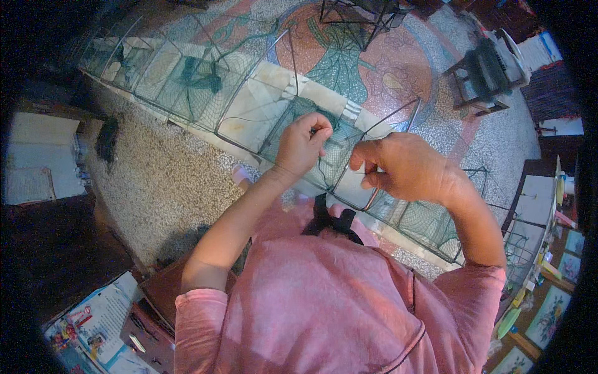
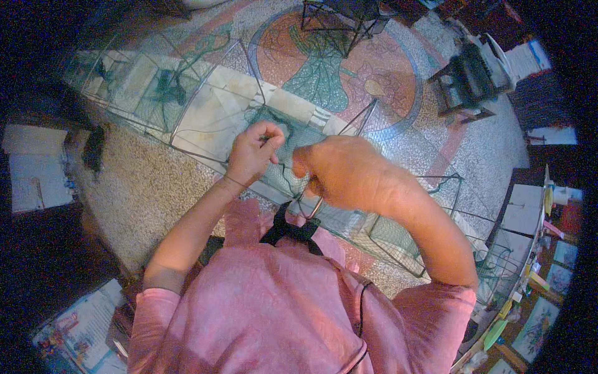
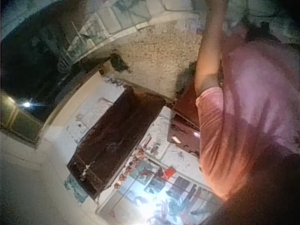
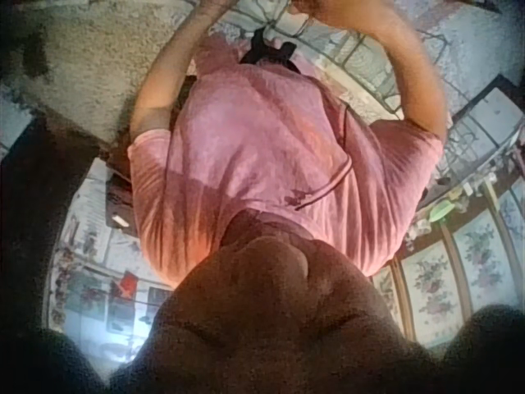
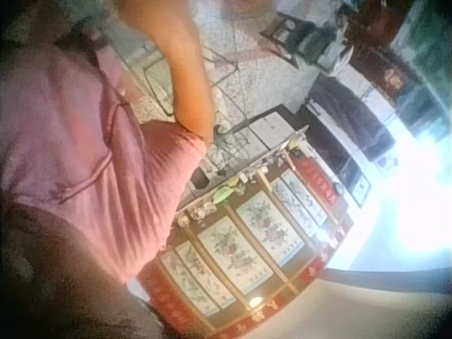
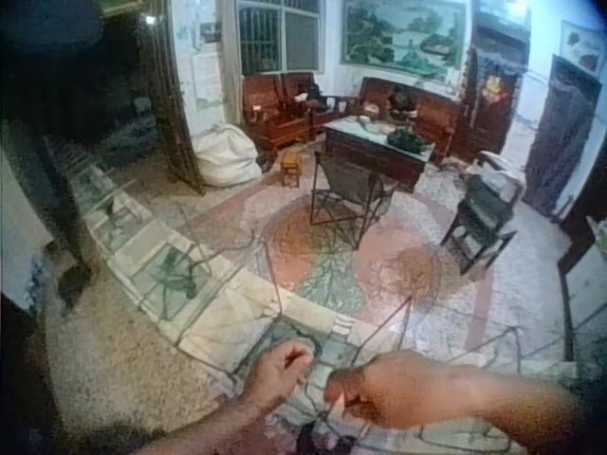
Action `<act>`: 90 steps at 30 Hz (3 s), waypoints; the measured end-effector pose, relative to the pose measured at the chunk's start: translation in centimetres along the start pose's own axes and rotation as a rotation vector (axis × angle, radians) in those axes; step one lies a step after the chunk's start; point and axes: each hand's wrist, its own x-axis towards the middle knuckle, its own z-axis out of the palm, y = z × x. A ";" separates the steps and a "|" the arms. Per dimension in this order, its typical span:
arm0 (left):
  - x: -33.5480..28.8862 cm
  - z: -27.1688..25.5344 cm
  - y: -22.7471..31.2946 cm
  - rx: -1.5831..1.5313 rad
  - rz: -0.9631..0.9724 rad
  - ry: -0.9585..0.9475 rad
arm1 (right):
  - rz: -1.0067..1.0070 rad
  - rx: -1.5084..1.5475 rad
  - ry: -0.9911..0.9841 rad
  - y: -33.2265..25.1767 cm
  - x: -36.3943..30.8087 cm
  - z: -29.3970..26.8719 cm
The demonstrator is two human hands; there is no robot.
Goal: The person connects components of several mesh fishing traps arranged in a line on a table, using their hands to thread and tie string and then cutting a segment of string with scissors.
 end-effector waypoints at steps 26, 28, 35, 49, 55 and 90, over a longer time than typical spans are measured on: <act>0.6 0.4 -1.0 -0.708 -0.421 0.060 | 0.228 -0.124 0.107 4.6 6.5 2.7; 0.7 0.4 -1.1 -0.727 -0.430 0.060 | 0.258 -0.145 0.111 4.2 6.4 2.6; 0.9 0.3 -0.7 -0.785 -0.462 0.063 | 0.264 -0.201 0.148 3.8 6.2 2.8; 0.9 0.2 -0.7 -0.870 -0.506 0.036 | 0.325 -0.248 0.093 3.4 6.7 2.6; 0.9 0.3 -1.0 -0.856 -0.479 0.037 | 0.318 -0.228 0.138 4.0 6.8 3.1; -0.3 -1.7 3.3 -1.403 -0.053 -0.105 | -0.077 0.826 -0.114 3.3 4.8 -1.2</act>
